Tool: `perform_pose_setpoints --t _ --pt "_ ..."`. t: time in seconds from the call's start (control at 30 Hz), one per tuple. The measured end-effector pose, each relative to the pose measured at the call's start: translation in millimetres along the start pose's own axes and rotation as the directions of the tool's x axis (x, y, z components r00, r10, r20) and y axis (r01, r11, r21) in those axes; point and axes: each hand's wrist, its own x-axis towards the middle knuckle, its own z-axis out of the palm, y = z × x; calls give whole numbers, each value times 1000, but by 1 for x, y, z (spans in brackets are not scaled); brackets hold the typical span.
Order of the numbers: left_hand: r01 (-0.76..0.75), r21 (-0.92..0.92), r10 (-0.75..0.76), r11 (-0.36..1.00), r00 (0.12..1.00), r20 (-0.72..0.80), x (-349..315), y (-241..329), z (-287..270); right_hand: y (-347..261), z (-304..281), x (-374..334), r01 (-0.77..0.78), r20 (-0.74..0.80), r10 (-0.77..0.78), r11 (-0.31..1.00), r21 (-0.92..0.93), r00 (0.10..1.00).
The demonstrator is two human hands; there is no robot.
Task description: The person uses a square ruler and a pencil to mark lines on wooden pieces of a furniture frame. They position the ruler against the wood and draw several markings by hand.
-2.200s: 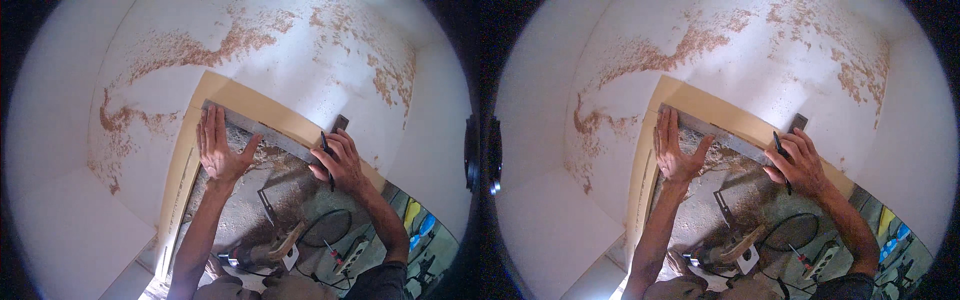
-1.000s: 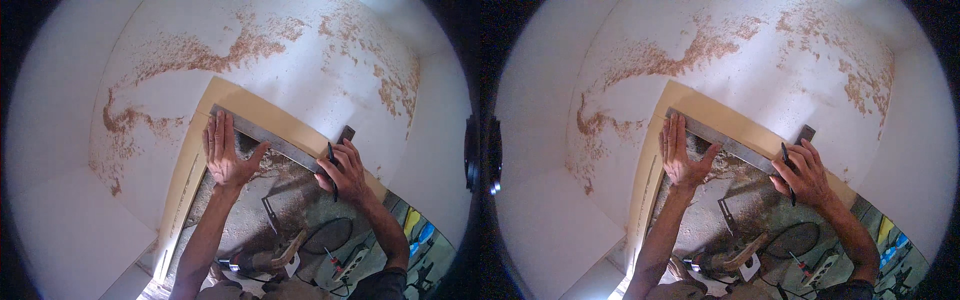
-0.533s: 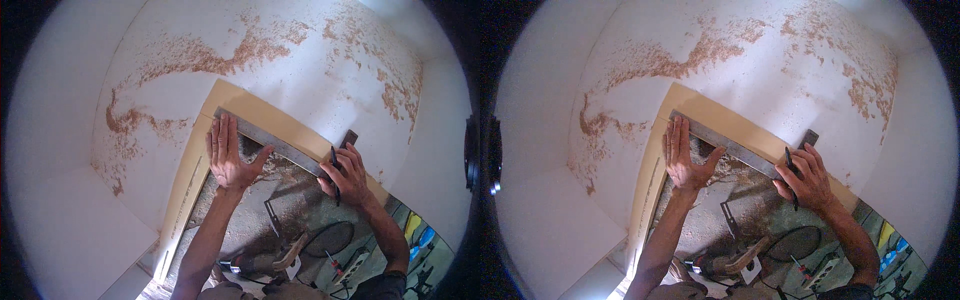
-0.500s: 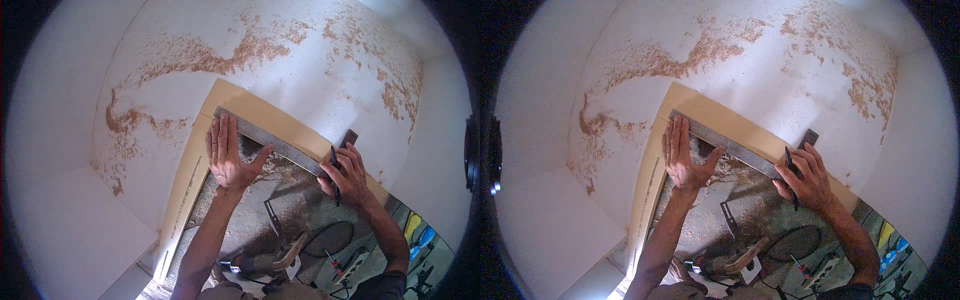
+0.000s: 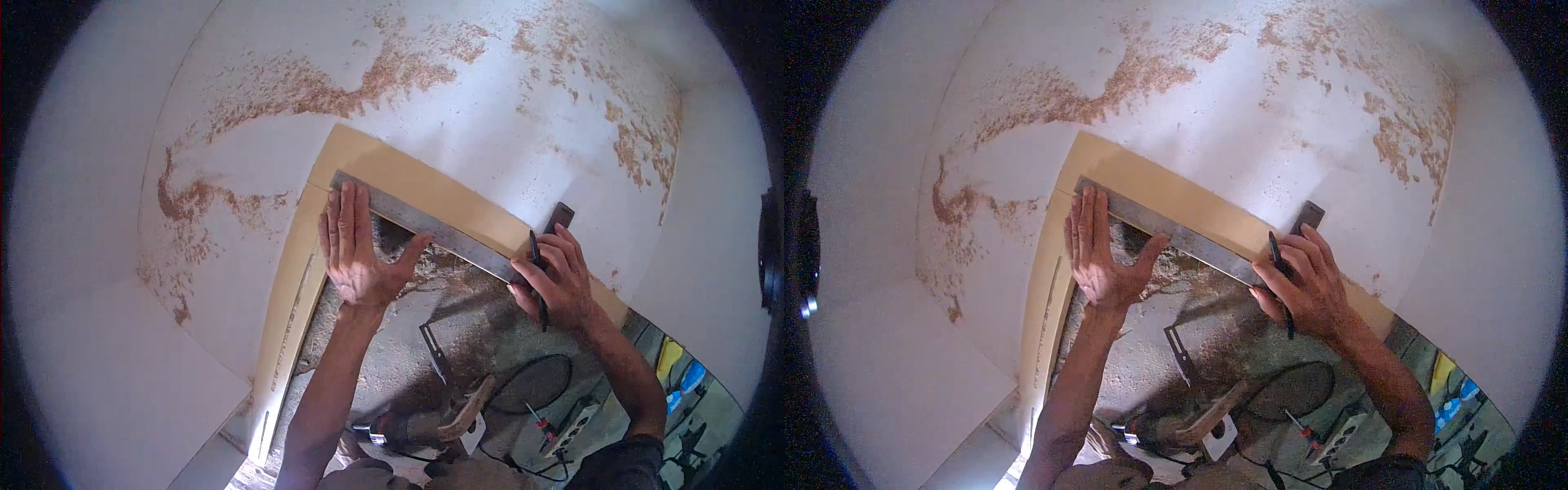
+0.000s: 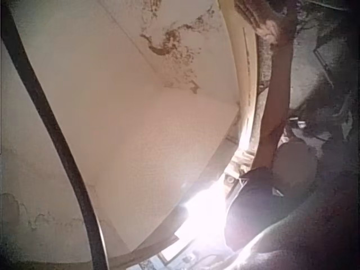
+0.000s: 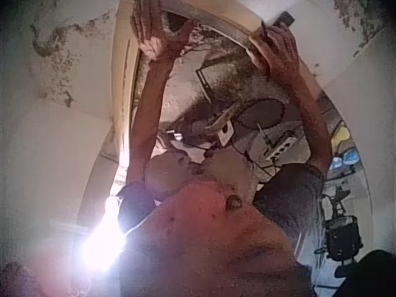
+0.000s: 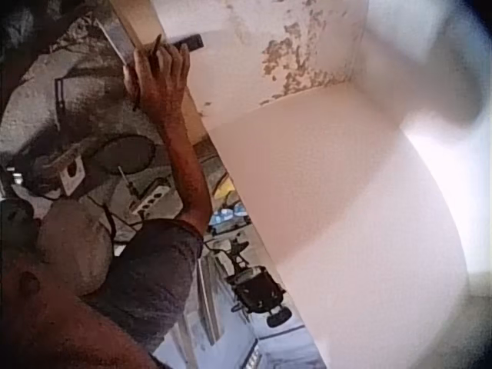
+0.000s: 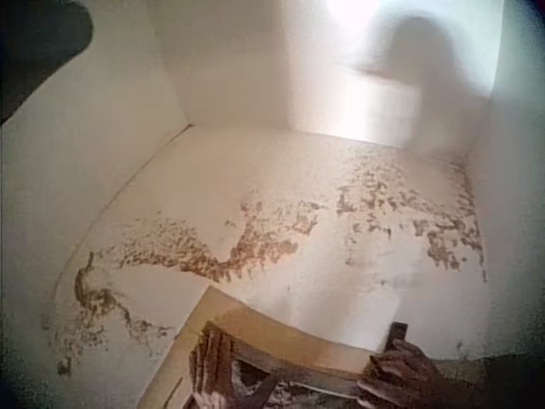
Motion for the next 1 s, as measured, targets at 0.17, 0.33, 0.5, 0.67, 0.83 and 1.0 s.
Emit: perform_pose_setpoints --t 0.17,0.33,0.5,0.67,0.83,1.0 --pt "-3 -5 2 1000 1000 -19 -2 -1 4 1 1 -1 -23 -22 24 999 43 999" --pt "23 -25 -22 999 1000 16 -2 1 1 2 0 2 -19 -21 20 998 58 1000" --pt "20 -4 -20 1000 1000 -1 -2 1 2 2 0 0 -28 -33 30 998 62 999" --pt "13 -10 -13 1000 1000 7 -1 -1 1 -1 -1 3 -34 -26 35 997 63 999" --pt "5 5 -5 1000 1000 3 -2 -4 4 0 0 3 -28 -27 29 998 55 999" --pt "3 -3 -3 1000 1000 -6 -1 0 2 1 0 2 -20 -28 21 998 54 999"
